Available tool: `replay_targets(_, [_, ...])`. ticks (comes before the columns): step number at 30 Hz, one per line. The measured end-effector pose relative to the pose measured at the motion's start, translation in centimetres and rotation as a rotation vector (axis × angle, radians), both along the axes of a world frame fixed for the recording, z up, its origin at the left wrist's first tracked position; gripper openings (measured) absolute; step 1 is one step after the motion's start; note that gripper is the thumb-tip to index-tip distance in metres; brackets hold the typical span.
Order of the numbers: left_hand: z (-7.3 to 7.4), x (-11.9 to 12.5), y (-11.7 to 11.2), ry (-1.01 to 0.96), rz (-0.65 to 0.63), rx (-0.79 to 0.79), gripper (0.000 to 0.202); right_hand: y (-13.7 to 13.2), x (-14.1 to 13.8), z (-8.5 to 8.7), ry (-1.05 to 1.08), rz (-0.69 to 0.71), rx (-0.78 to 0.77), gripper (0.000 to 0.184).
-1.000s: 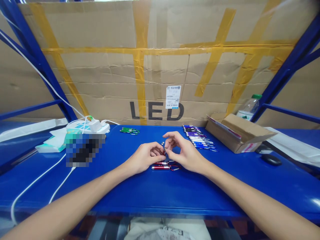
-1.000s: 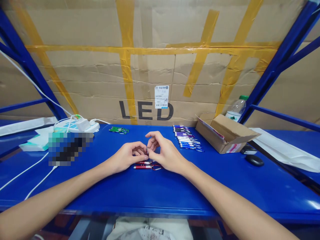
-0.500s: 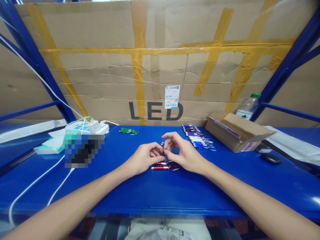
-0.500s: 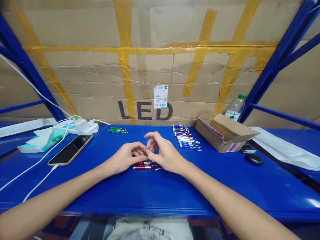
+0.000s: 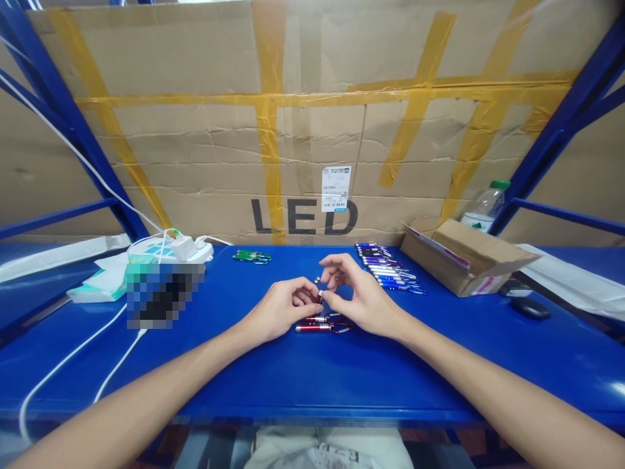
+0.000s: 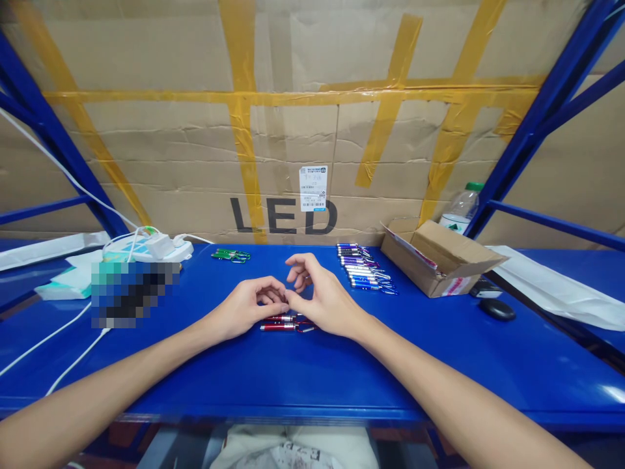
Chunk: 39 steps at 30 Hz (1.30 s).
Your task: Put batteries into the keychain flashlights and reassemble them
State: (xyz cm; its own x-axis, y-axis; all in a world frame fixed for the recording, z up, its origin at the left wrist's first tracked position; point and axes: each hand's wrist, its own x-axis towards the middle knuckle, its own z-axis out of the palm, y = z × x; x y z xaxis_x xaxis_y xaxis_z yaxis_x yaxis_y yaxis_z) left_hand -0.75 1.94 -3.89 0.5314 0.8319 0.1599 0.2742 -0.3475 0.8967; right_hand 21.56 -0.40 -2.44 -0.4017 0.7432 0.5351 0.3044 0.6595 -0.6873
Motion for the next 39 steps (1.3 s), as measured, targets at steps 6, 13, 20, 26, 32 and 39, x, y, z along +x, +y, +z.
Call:
replay_targets(6, [0.7, -0.3, -0.4, 0.068, 0.021, 0.203, 0.017, 1.0, 0.6, -0.6, -0.045, -0.151, 0.060, 0.026])
replay_targets(13, [0.3, -0.5, 0.1, 0.078, 0.052, 0.180, 0.022, 1.4, 1.0, -0.9, -0.415, -0.199, 0.190, 0.030])
replay_targets(20, [-0.4, -0.8, 1.0, 0.057, 0.150, 0.133, 0.026, 1.9, 1.2, -1.9, -0.715, -0.191, 0.205, 0.049])
replay_targets(26, [-0.4, -0.8, 0.9, 0.046, 0.141, 0.134, 0.027, 2.1, 1.6, -1.5, -0.635, -0.124, 0.198, 0.042])
replay_targets(32, [-0.4, -0.8, 0.9, 0.050, 0.135, 0.127, 0.027, 1.9, 1.9, -0.9, -0.630, -0.099, 0.149, 0.030])
replay_targets(39, [-0.4, -0.8, 0.9, 0.063, 0.119, 0.127, 0.028, 2.3, 1.9, -1.1, -0.619, -0.075, 0.123, 0.025])
